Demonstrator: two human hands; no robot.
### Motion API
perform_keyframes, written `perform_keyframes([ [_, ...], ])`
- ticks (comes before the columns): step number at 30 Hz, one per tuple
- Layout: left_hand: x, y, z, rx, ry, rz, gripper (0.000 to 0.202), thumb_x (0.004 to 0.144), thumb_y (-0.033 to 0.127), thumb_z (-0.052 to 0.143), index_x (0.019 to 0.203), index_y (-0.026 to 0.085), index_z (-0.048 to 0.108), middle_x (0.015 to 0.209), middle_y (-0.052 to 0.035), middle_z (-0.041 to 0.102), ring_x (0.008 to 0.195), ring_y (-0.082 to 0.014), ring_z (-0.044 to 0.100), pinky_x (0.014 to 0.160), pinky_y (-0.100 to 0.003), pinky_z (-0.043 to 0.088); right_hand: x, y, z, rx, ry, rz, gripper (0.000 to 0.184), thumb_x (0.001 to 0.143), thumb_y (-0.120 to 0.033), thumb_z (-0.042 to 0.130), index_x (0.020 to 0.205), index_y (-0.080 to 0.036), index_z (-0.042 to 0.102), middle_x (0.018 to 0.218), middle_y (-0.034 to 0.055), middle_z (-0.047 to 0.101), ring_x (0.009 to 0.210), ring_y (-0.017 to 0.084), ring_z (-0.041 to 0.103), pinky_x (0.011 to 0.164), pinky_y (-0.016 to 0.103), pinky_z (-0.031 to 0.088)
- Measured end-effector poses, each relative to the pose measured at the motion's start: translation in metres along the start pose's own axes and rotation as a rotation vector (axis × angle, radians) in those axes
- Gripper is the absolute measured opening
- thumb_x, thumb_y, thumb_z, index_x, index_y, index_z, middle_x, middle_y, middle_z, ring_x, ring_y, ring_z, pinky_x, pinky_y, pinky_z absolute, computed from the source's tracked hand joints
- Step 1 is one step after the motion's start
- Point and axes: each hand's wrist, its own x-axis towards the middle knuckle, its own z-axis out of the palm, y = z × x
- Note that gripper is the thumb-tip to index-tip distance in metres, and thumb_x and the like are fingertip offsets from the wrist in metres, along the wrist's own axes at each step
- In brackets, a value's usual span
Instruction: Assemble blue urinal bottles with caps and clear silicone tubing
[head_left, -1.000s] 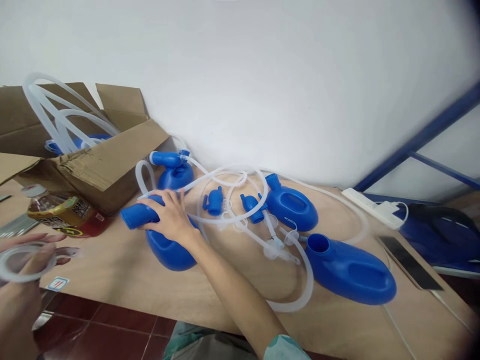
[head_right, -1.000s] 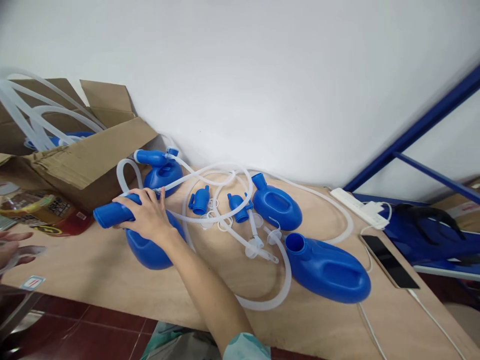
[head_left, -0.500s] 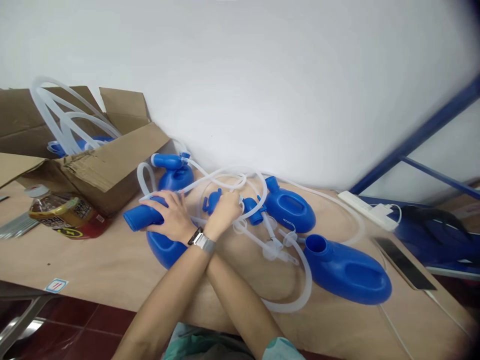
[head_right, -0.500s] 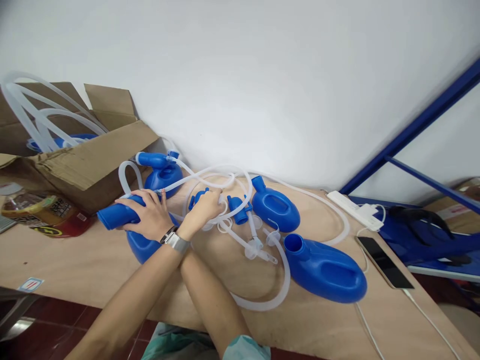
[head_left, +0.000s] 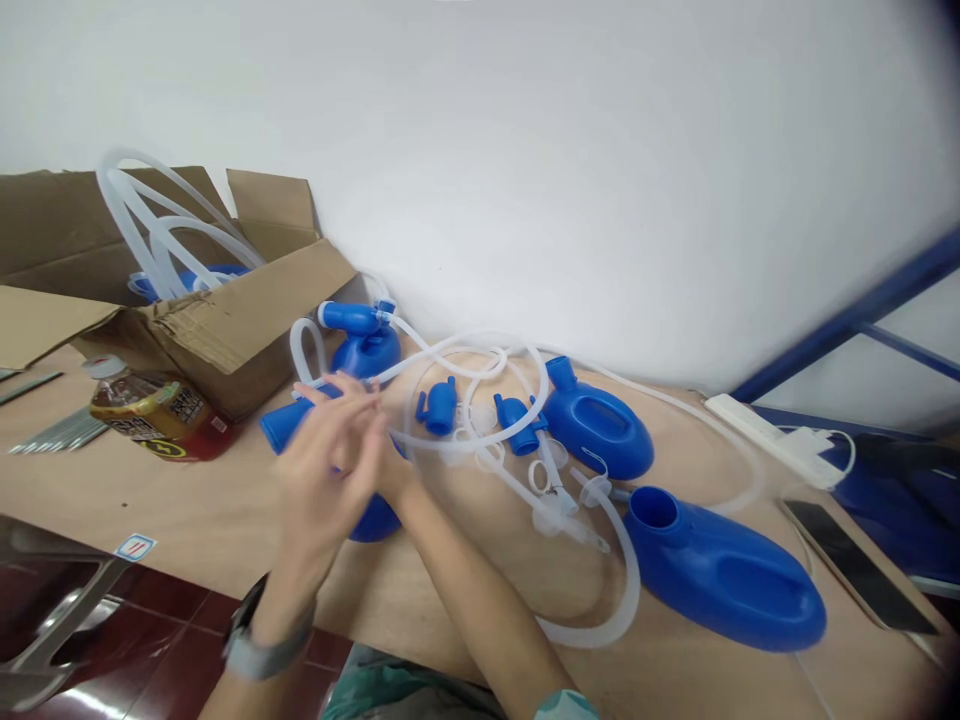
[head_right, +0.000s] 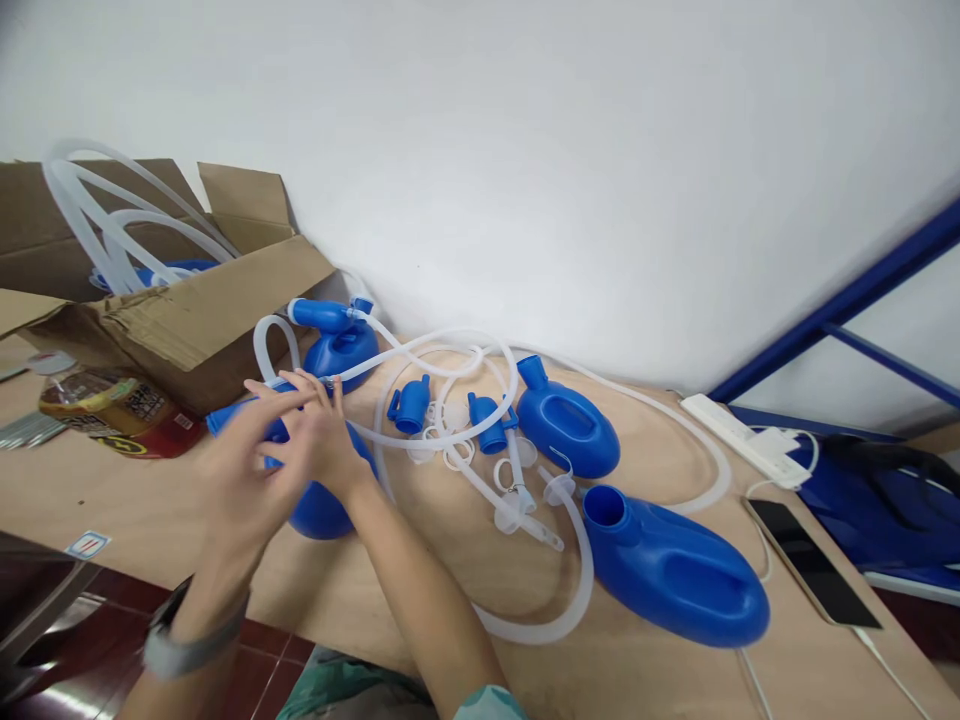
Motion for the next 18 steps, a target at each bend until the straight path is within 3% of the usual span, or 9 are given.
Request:
perform_keyframes([
  [1,-0.011,-0.015,-0.016,0.078,0.161,-0.044,0.024,0.096,0.032,0.072,0.118,0.023,0.072,0.114,-0.0082,0.075,0.112,-0.0296,0.071,0.109,-0.05,0.053,-0.001,0.001,0.001,-0.004,0.003,-0.009,0.069,0.1,-0.048,0.07,0.162,-0.032,0.046,0.171,0.0097,0.037,0.161,0.03,0.03,0.135,0.06,0.006],
  [3,-0.032,-0.048,-0.034,0.167,0.27,-0.243,0.047,0.088,0.045,0.08,0.126,0.02,0.069,0.126,-0.0138,0.07,0.124,-0.037,0.065,0.115,-0.061,0.047,-0.001,0.002,0.002,-0.027,0.004,-0.026,0.07,0.101,-0.048,0.069,0.163,-0.03,0.044,0.171,0.013,0.035,0.162,0.03,0.028,0.134,0.064,0.011],
  [6,-0.057,-0.086,-0.032,-0.097,0.079,-0.649,0.092,0.077,0.06,0.084,0.153,0.023,0.048,0.152,-0.0192,0.055,0.137,-0.0418,0.058,0.107,-0.061,0.054,-0.003,0.006,0.002,-0.034,0.018,-0.027,0.074,0.096,-0.042,0.074,0.163,-0.028,0.044,0.171,0.0148,0.035,0.164,0.033,0.025,0.134,0.063,0.017],
  [8,-0.064,-0.097,-0.023,-0.269,0.015,-0.772,0.105,0.073,0.057,0.087,0.161,0.029,0.036,0.16,-0.0176,0.049,0.139,-0.0392,0.058,0.104,-0.054,0.057,-0.009,0.008,0.002,-0.011,0.07,-0.009,0.076,0.095,-0.035,0.074,0.164,-0.025,0.042,0.172,0.0156,0.032,0.165,0.032,0.024,0.134,0.058,0.022],
  [11,-0.059,-0.097,-0.01,-0.372,0.073,-0.786,0.102,0.075,0.05,0.087,0.161,0.033,0.033,0.161,-0.0142,0.049,0.138,-0.0327,0.06,0.104,-0.044,0.058,-0.024,0.011,0.003,0.018,0.154,-0.015,0.069,0.097,-0.031,0.069,0.161,-0.026,0.044,0.172,0.0142,0.033,0.164,0.03,0.026,0.133,0.053,0.028],
  [13,-0.049,-0.093,-0.006,-0.379,0.147,-0.789,0.094,0.076,0.049,0.086,0.156,0.031,0.04,0.153,-0.014,0.056,0.131,-0.0302,0.065,0.1,-0.041,0.06,-0.036,0.011,0.003,0.039,0.211,0.014,0.058,0.098,-0.032,0.066,0.155,-0.026,0.052,0.166,0.0139,0.041,0.159,0.028,0.035,0.131,0.051,0.033],
  [15,-0.039,-0.09,-0.004,-0.351,0.194,-0.783,0.084,0.074,0.05,0.088,0.146,0.028,0.05,0.14,-0.0128,0.064,0.119,-0.0289,0.069,0.092,-0.039,0.062,-0.047,0.011,0.004,0.082,0.238,0.124,0.051,0.097,-0.036,0.069,0.146,-0.023,0.06,0.153,0.0149,0.055,0.148,0.028,0.051,0.125,0.048,0.043],
  [18,-0.035,-0.09,-0.01,-0.292,0.222,-0.734,0.072,0.067,0.049,0.092,0.127,0.025,0.06,0.121,-0.0087,0.07,0.105,-0.0279,0.072,0.085,-0.038,0.063,-0.055,0.011,0.002,0.148,0.151,0.293,0.051,0.093,-0.041,0.077,0.138,-0.022,0.064,0.13,0.0107,0.072,0.124,0.028,0.066,0.11,0.046,0.054],
])
